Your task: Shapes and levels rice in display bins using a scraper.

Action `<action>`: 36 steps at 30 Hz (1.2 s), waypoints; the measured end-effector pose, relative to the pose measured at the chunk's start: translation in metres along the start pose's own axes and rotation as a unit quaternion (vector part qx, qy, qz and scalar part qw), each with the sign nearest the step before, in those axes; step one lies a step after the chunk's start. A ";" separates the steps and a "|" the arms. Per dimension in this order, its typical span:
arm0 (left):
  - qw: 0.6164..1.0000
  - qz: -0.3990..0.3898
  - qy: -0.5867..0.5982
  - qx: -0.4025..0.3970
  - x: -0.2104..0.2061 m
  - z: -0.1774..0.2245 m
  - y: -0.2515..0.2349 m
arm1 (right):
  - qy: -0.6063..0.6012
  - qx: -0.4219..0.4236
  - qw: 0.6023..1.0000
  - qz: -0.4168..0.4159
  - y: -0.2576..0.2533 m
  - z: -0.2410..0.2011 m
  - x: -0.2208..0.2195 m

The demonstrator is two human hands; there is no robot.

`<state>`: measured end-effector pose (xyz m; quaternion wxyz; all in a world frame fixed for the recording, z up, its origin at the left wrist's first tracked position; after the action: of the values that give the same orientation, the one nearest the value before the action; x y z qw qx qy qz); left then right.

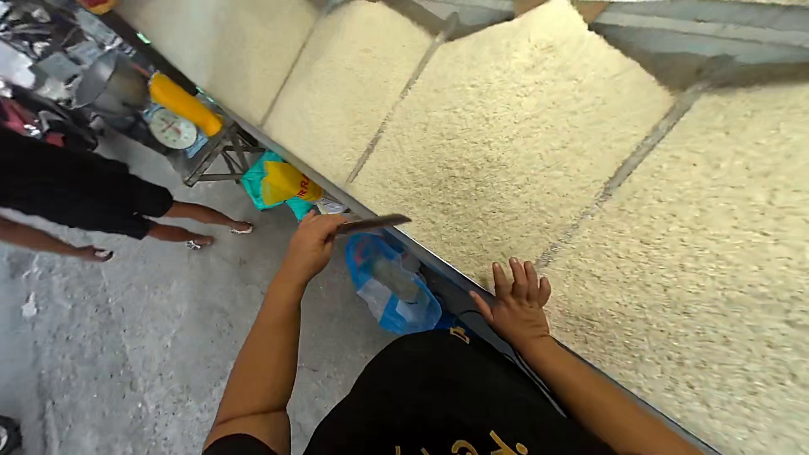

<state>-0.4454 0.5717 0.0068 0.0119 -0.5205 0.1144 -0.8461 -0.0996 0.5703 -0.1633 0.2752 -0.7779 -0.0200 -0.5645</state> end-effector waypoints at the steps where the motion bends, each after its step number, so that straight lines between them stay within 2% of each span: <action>1: 0.998 -0.032 -0.008 -0.044 -0.013 0.004 -0.016 | -0.006 -0.018 1.000 0.004 -0.001 0.004 0.001; 6: 0.971 -0.173 -0.014 -0.163 -0.078 0.019 -0.070 | -0.046 -0.094 0.994 -0.031 0.001 0.021 -0.010; 8: 0.958 -0.206 -0.011 -0.199 -0.093 0.024 -0.081 | -0.045 -0.120 0.991 -0.036 0.001 0.025 -0.011; 16: 0.920 -0.252 0.009 -0.300 -0.109 0.033 -0.094 | -0.008 -0.151 0.988 0.021 0.004 0.027 -0.006; 21: 0.901 -0.258 0.029 -0.347 -0.118 0.026 -0.096 | -0.014 -0.221 0.974 0.040 0.004 0.035 -0.004; 28: 0.891 -0.303 0.010 -0.338 -0.126 0.023 -0.096 | 0.010 -0.277 0.959 0.060 0.004 0.040 -0.004; 33: 0.891 -0.308 -0.077 -0.324 -0.159 0.025 -0.092 | 0.024 -0.301 0.951 0.064 0.004 0.042 0.000; 36: 0.881 -0.370 -0.097 -0.278 -0.171 0.025 -0.117 | 0.040 -0.310 0.949 0.052 0.003 0.041 -0.001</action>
<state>-0.3337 0.7051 -0.1080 -0.4364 -0.5866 0.1418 -0.6673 -0.0635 0.5868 -0.1744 0.0506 -0.8013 0.2077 -0.5587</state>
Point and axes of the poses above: each hand's wrist, its own y-axis away from the middle knuckle, its own x-axis out of the back of the hand, z = x × y, the point moved 10 cm from there along -y, towards the middle knuckle, and after that the axes turned 4 degrees about y, right-handed, at the moved point
